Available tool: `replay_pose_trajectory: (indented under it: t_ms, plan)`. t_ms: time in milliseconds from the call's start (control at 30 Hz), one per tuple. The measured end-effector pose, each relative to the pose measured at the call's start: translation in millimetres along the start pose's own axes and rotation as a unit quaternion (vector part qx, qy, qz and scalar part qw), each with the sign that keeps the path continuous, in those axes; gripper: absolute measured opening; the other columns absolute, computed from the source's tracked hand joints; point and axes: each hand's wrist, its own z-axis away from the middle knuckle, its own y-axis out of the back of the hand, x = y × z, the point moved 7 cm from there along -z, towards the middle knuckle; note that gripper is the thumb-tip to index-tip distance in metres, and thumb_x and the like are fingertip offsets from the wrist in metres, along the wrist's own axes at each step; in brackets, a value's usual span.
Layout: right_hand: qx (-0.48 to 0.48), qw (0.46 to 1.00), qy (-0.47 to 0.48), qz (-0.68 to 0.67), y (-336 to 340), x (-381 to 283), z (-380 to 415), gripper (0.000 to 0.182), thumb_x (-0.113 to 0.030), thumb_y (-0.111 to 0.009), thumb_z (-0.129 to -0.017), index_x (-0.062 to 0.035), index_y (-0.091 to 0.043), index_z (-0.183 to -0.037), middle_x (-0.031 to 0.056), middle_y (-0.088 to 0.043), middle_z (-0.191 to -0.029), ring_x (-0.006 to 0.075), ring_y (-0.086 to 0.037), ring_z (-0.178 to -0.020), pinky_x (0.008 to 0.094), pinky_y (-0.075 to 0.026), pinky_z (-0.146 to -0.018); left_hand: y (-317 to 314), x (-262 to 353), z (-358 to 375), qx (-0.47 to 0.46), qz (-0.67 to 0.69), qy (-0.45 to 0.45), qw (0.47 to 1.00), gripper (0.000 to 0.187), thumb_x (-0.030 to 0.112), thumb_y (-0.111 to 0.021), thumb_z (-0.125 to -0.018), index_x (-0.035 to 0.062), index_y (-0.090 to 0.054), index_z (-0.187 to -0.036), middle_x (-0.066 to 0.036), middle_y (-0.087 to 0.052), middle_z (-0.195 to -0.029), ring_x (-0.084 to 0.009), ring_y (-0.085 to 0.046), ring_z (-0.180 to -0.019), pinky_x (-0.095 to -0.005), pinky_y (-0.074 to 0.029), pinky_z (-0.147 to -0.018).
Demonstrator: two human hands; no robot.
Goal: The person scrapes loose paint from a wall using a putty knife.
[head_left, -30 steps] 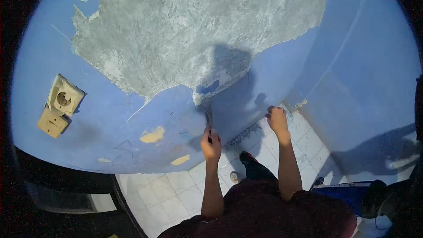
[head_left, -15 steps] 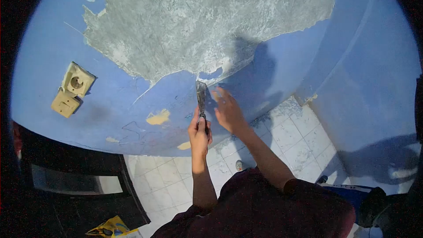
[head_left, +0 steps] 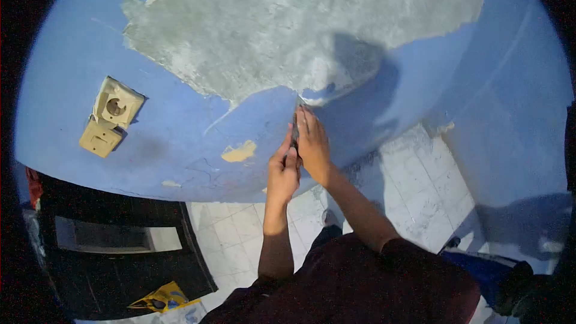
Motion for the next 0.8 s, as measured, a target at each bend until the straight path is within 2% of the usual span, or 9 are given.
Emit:
replay_pose_trajectory:
  t_ms: [200, 267, 300, 333, 400, 500, 633, 700, 800]
  plan:
    - [0.089, 0.992, -0.021, 0.082, -19, -1, 6, 0.054, -0.003, -0.054, -0.083, 0.0061, -0.039, -0.135, 0.0257, -0.047, -0.129, 0.0420, -0.051, -0.115, 0.0459, -0.045, -0.094, 14, -13, -13, -0.045, -0.049, -0.012, 0.998, 0.043, 0.019, -0.044, -0.100, 0.0014, -0.042, -0.139, 0.001, -0.051, -0.076, -0.0076, -0.046, -0.068, -0.0227, -0.041, -0.062]
    - [0.091, 0.991, -0.025, 0.091, -20, -1, 9, 0.054, -0.003, -0.054, -0.083, 0.0053, -0.040, -0.134, 0.0252, -0.048, -0.128, 0.0412, -0.052, -0.114, 0.0450, -0.046, -0.093, 11, -2, -14, -0.019, -0.137, -0.160, 0.977, 0.043, 0.014, -0.043, -0.100, 0.0008, -0.040, -0.140, 0.002, -0.052, -0.071, -0.0057, -0.042, -0.056, -0.0214, -0.037, -0.051]
    - [0.098, 0.990, -0.022, 0.102, -18, 0, 7, 0.053, -0.004, -0.054, -0.084, 0.0045, -0.041, -0.134, 0.0247, -0.049, -0.127, 0.0405, -0.053, -0.113, 0.0442, -0.048, -0.091, 12, -3, -15, -0.048, -0.162, -0.106, 0.980, 0.044, 0.013, -0.041, -0.099, -0.0015, -0.038, -0.140, -0.001, -0.056, -0.078, -0.0077, -0.047, -0.067, -0.0229, -0.042, -0.062]
    - [0.097, 0.990, -0.020, 0.104, -18, 0, 6, 0.053, -0.004, -0.054, -0.084, 0.0045, -0.041, -0.134, 0.0247, -0.049, -0.127, 0.0405, -0.053, -0.113, 0.0442, -0.048, -0.091, 13, 3, -14, -0.047, -0.160, -0.107, 0.980, 0.044, 0.013, -0.041, -0.099, -0.0015, -0.038, -0.140, -0.001, -0.056, -0.078, -0.0077, -0.047, -0.067, -0.0229, -0.042, -0.062]
    - [0.087, 0.992, -0.083, 0.025, -20, 12, 5, 0.053, -0.004, -0.054, -0.083, 0.0041, -0.041, -0.134, 0.0239, -0.051, -0.126, 0.0393, -0.054, -0.112, 0.0430, -0.049, -0.089, 5, 9, -12, -0.063, -0.156, -0.096, 0.981, 0.045, 0.011, -0.040, -0.097, -0.0022, -0.038, -0.139, -0.015, -0.061, -0.079, -0.0233, -0.056, -0.068, -0.0340, -0.046, -0.069]
    - [0.105, 0.989, -0.009, 0.106, -18, 12, 8, 0.042, -0.005, -0.055, -0.088, 0.0026, -0.048, -0.129, 0.0204, -0.054, -0.123, 0.0368, -0.054, -0.114, 0.0390, -0.048, -0.091, -4, 9, -7, -0.029, -0.202, -0.144, 0.968, 0.046, 0.006, -0.038, -0.095, -0.0025, -0.036, -0.140, -0.016, -0.057, -0.075, -0.0213, -0.055, -0.066, -0.0321, -0.046, -0.068]
    - [0.128, 0.988, 0.018, 0.088, -5, 6, 7, 0.040, -0.005, -0.054, -0.089, 0.0033, -0.047, -0.128, 0.0201, -0.053, -0.122, 0.0360, -0.055, -0.111, 0.0382, -0.049, -0.088, -7, 19, -3, -0.014, -0.187, -0.146, 0.971, 0.043, 0.007, -0.038, -0.096, -0.0029, -0.038, -0.138, -0.016, -0.056, -0.075, -0.0213, -0.055, -0.066, -0.0316, -0.046, -0.067]
    - [0.092, 0.993, -0.018, 0.067, -4, 2, 3, 0.043, -0.003, -0.054, -0.088, 0.0036, -0.046, -0.129, 0.0195, -0.053, -0.122, 0.0356, -0.056, -0.107, 0.0395, -0.050, -0.085, -7, 22, -9, -0.125, -0.217, -0.094, 0.963, 0.044, 0.017, -0.037, -0.101, -0.0045, -0.037, -0.139, -0.016, -0.064, -0.103, -0.0167, -0.057, -0.085, -0.0298, -0.046, -0.081]
    - [0.078, 0.994, -0.043, 0.069, -23, 11, 4, 0.058, -0.004, -0.056, -0.083, 0.0038, -0.036, -0.136, 0.0230, -0.046, -0.129, 0.0397, -0.051, -0.114, 0.0435, -0.047, -0.092, -3, 23, -9, -0.091, -0.229, -0.112, 0.963, 0.046, 0.022, -0.038, -0.101, -0.0046, -0.037, -0.139, -0.016, -0.064, -0.101, -0.0173, -0.058, -0.082, -0.0303, -0.047, -0.079]
